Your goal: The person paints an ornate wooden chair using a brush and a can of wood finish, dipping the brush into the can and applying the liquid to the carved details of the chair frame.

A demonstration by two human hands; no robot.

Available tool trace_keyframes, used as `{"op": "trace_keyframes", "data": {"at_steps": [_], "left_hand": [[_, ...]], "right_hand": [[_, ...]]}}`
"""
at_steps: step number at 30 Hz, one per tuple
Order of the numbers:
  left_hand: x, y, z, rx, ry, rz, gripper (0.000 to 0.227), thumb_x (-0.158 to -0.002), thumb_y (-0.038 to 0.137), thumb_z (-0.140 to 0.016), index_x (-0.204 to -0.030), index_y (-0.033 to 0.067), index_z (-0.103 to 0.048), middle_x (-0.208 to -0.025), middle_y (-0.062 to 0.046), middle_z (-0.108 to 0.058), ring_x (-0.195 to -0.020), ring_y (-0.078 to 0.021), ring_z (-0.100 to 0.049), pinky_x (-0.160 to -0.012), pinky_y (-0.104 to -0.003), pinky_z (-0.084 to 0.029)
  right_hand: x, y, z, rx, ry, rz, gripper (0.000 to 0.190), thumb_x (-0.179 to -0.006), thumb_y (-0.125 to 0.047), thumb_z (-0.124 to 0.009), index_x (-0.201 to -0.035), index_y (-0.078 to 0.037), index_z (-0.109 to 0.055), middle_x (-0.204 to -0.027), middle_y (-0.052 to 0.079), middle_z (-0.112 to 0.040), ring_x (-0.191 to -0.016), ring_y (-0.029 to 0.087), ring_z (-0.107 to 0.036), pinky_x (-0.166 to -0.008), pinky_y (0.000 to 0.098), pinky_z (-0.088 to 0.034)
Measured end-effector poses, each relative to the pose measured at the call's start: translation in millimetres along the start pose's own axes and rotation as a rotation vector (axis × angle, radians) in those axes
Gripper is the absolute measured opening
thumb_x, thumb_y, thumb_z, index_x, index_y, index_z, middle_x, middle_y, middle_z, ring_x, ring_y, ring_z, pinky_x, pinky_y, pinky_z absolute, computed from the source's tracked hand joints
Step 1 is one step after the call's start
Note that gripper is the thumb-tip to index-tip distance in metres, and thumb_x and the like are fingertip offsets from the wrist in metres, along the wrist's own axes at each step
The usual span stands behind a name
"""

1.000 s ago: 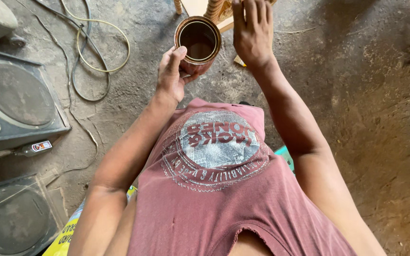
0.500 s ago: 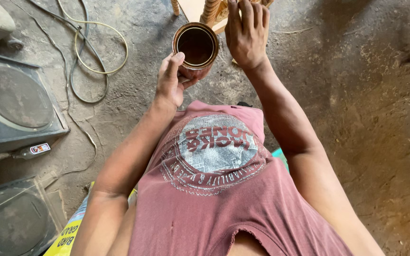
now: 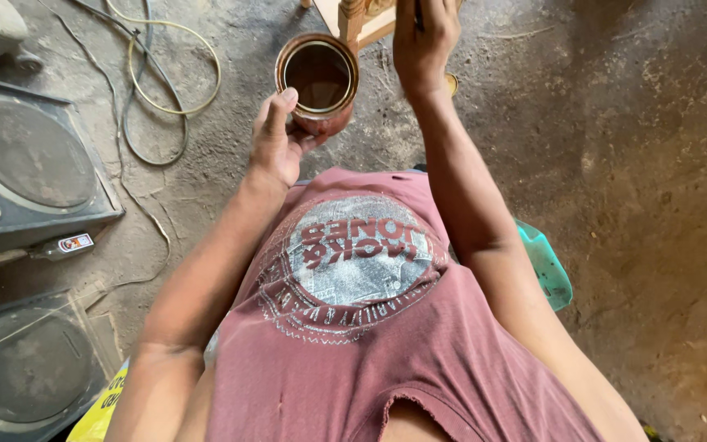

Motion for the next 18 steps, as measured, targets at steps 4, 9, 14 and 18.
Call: {"op": "trace_keyframes", "data": {"at_steps": [4, 9, 14, 18], "left_hand": [[4, -5, 3, 0.002, 0.02, 0.02, 0.073, -0.077, 0.051, -0.078, -0.13, 0.01, -0.05, -0.111, -0.014, -0.061, -0.097, -0.0276, -0.063, -0.085, -0.051, -0.06], [10, -7, 0, -0.013, 0.05, 0.002, 0.067, -0.079, 0.049, -0.077, -0.128, 0.0117, -0.051, -0.111, -0.011, -0.06, -0.099, -0.0259, -0.063, -0.084, -0.049, -0.06], [13, -6, -16, 0.011, 0.074, 0.001, 0.071, -0.076, 0.05, -0.076, -0.131, 0.0139, -0.049, -0.12, -0.012, -0.06, -0.105, -0.0266, -0.064, -0.084, -0.048, -0.06], [17, -5, -32, 0.016, 0.093, -0.046, 0.075, -0.077, 0.05, -0.077, -0.133, 0.0112, -0.048, -0.121, -0.015, -0.057, -0.106, -0.0287, -0.062, -0.084, -0.049, -0.061]], "right_hand": [[21, 3, -1, -0.863, 0.184, -0.365, 0.025, -0.11, -0.021, -0.058, -0.108, 0.002, -0.069, -0.091, 0.003, -0.065, -0.086, 0.012, -0.057, -0.08, 0.0313, -0.048], [19, 42, -9, -0.862, 0.044, -0.571, 0.025, -0.11, -0.019, -0.066, -0.1, 0.003, -0.067, -0.084, 0.005, -0.06, -0.075, 0.017, -0.05, -0.072, 0.033, -0.042], [-4, -9, 11, -0.049, -0.055, 0.143, 0.007, -0.108, -0.012, -0.061, -0.107, -0.006, -0.065, -0.098, 0.005, -0.066, -0.09, 0.02, -0.065, -0.084, 0.0349, -0.053], [10, -31, 1, 0.215, -0.239, 0.467, 0.039, -0.1, -0.01, -0.064, -0.137, 0.0, -0.056, -0.116, 0.016, -0.059, -0.109, 0.032, -0.058, -0.093, 0.0451, -0.049]]}}
Point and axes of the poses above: each hand's wrist, its own x-axis away from the middle knuckle, its own z-axis out of the back of the hand, y = z × x, the point moved 7 cm from there along -x, towards the middle knuckle
